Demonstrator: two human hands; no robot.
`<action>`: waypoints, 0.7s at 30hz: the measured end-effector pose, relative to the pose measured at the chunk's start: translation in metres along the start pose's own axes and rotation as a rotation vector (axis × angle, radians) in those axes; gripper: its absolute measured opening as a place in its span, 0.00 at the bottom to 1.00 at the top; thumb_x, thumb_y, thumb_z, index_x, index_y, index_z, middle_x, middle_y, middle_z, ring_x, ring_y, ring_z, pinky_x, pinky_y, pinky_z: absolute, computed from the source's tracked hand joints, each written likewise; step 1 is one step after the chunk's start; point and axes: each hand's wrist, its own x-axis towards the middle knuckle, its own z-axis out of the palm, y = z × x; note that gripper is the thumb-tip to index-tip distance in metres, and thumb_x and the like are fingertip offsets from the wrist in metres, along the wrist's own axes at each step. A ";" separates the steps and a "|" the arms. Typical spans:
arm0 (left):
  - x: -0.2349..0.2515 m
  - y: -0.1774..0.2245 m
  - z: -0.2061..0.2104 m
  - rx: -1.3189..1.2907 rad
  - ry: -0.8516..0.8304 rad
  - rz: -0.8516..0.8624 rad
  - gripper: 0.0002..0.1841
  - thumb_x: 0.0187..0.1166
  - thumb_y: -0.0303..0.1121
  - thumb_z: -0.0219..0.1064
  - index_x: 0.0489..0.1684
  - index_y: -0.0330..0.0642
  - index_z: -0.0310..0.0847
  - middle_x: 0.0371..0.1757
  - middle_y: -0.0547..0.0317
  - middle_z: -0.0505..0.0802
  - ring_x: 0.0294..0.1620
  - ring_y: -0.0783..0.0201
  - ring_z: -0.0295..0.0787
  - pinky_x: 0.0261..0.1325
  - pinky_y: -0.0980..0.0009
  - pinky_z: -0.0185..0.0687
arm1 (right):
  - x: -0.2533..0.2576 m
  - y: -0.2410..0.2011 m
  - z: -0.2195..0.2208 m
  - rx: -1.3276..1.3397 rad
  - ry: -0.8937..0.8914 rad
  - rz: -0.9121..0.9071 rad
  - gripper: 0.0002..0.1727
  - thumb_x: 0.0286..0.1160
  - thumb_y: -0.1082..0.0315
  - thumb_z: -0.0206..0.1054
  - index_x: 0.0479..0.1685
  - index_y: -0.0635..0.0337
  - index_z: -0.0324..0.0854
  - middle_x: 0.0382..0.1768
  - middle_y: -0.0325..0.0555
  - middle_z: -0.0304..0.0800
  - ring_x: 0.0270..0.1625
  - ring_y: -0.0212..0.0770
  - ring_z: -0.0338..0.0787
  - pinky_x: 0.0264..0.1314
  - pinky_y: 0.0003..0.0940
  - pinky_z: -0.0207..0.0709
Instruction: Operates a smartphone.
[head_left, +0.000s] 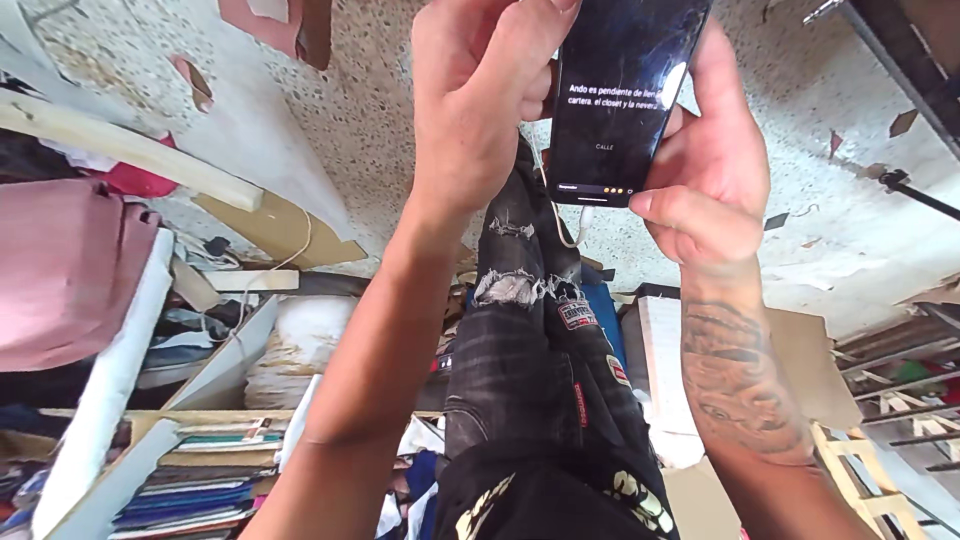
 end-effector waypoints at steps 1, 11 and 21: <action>0.000 0.000 0.001 0.005 0.003 -0.004 0.11 0.88 0.27 0.48 0.45 0.32 0.77 0.42 0.48 0.93 0.44 0.54 0.96 0.55 0.51 0.95 | 0.000 0.000 0.000 -0.001 0.002 -0.003 0.56 0.47 0.87 0.57 0.88 0.74 0.32 0.72 0.63 0.75 0.64 0.53 0.89 0.60 0.51 0.91; 0.002 -0.001 0.006 0.003 0.010 -0.007 0.10 0.87 0.26 0.49 0.42 0.35 0.77 0.37 0.53 0.92 0.41 0.58 0.96 0.54 0.54 0.95 | -0.004 -0.003 -0.004 -0.008 0.001 -0.006 0.57 0.48 0.86 0.60 0.88 0.75 0.31 0.71 0.63 0.76 0.63 0.53 0.90 0.60 0.51 0.91; 0.003 -0.003 0.006 -0.020 0.006 -0.012 0.10 0.87 0.26 0.49 0.41 0.35 0.77 0.38 0.51 0.92 0.41 0.57 0.95 0.55 0.53 0.94 | -0.004 0.001 -0.006 -0.019 -0.011 -0.020 0.58 0.48 0.87 0.63 0.88 0.76 0.30 0.73 0.63 0.74 0.64 0.53 0.90 0.58 0.49 0.93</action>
